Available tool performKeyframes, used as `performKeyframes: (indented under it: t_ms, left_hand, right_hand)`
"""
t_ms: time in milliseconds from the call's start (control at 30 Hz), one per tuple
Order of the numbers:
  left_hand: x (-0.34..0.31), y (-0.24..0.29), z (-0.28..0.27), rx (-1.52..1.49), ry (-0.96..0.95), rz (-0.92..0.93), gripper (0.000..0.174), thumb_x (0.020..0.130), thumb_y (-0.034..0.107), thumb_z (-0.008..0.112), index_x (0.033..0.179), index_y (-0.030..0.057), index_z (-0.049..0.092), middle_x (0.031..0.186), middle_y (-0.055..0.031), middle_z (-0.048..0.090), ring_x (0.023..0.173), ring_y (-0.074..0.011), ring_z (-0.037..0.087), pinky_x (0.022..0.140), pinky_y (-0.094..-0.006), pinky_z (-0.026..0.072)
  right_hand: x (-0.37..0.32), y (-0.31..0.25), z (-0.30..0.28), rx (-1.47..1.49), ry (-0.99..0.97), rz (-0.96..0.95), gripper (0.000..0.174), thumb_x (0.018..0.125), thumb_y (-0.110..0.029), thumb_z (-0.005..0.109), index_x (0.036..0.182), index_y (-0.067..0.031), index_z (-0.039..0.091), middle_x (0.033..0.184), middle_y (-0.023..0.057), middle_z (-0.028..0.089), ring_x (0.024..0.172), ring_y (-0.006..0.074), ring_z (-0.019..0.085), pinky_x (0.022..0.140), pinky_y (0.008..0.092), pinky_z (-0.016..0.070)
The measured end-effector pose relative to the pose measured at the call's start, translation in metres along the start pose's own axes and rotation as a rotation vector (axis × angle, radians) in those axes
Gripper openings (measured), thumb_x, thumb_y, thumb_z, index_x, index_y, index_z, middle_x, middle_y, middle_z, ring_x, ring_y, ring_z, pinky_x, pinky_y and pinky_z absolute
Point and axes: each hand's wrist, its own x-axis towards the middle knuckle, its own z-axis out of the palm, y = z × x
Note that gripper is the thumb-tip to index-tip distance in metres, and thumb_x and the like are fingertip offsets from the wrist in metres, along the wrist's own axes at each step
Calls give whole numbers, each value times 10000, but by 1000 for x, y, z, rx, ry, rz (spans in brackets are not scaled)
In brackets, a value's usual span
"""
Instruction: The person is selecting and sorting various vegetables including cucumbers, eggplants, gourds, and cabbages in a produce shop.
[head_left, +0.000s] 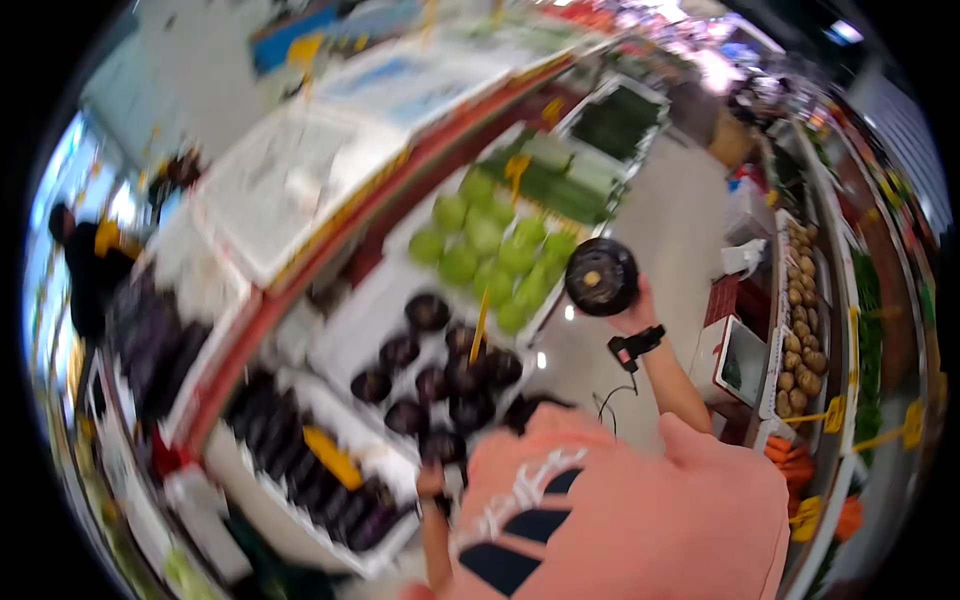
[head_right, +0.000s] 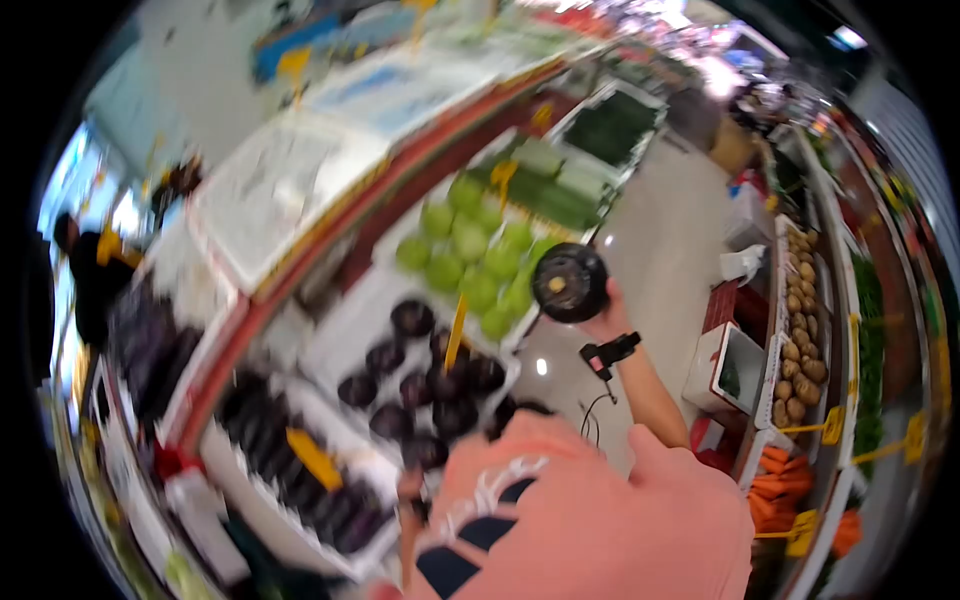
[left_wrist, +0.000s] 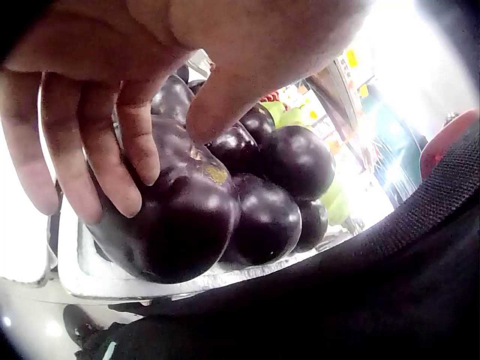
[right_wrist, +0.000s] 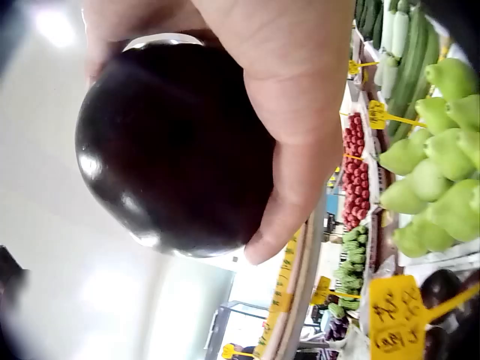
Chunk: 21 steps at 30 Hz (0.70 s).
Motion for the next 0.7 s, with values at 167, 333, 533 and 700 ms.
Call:
performKeyframes:
  t_ms: [167, 333, 533, 700]
  left_hand:
    - [41, 77, -107, -348, -229, -620, 527, 919, 478, 485, 981, -9, 679, 967, -264, 682, 952, -453, 643, 840, -525, 509]
    - [44, 82, -103, -386, -159, -730, 404, 899, 428, 552, 964, 42, 653, 902, -206, 700, 920, -391, 667, 805, -495, 519]
    - [29, 84, -100, -581, -104, -804, 370, 896, 419, 571, 949, 59, 640, 904, -210, 699, 922, -397, 662, 816, -484, 509]
    - [19, 88, -102, -648, -38, -806, 349, 916, 369, 552, 994, 43, 651, 921, -222, 695, 936, -410, 650, 835, -469, 507]
  right_hand:
    - [-91, 69, -84, -127, 192, 298, 833, 823, -435, 727, 1460, -27, 379, 1466, 140, 463, 1337, 302, 460, 1158, 492, 330]
    - [-68, 143, -28, -407, 17, 805, 914, 727, -258, 808, 1483, -39, 344, 1428, 113, 469, 1336, 236, 443, 1130, 379, 335]
    - [-14, 274, 25, -672, -126, 806, 806, 775, -186, 803, 1451, -93, 374, 1390, 99, 470, 1293, 212, 451, 1091, 336, 357]
    - [13, 338, 63, -1483, -378, 172, 948, 629, -263, 885, 1428, -101, 401, 1369, 162, 440, 1250, 316, 461, 1060, 400, 388]
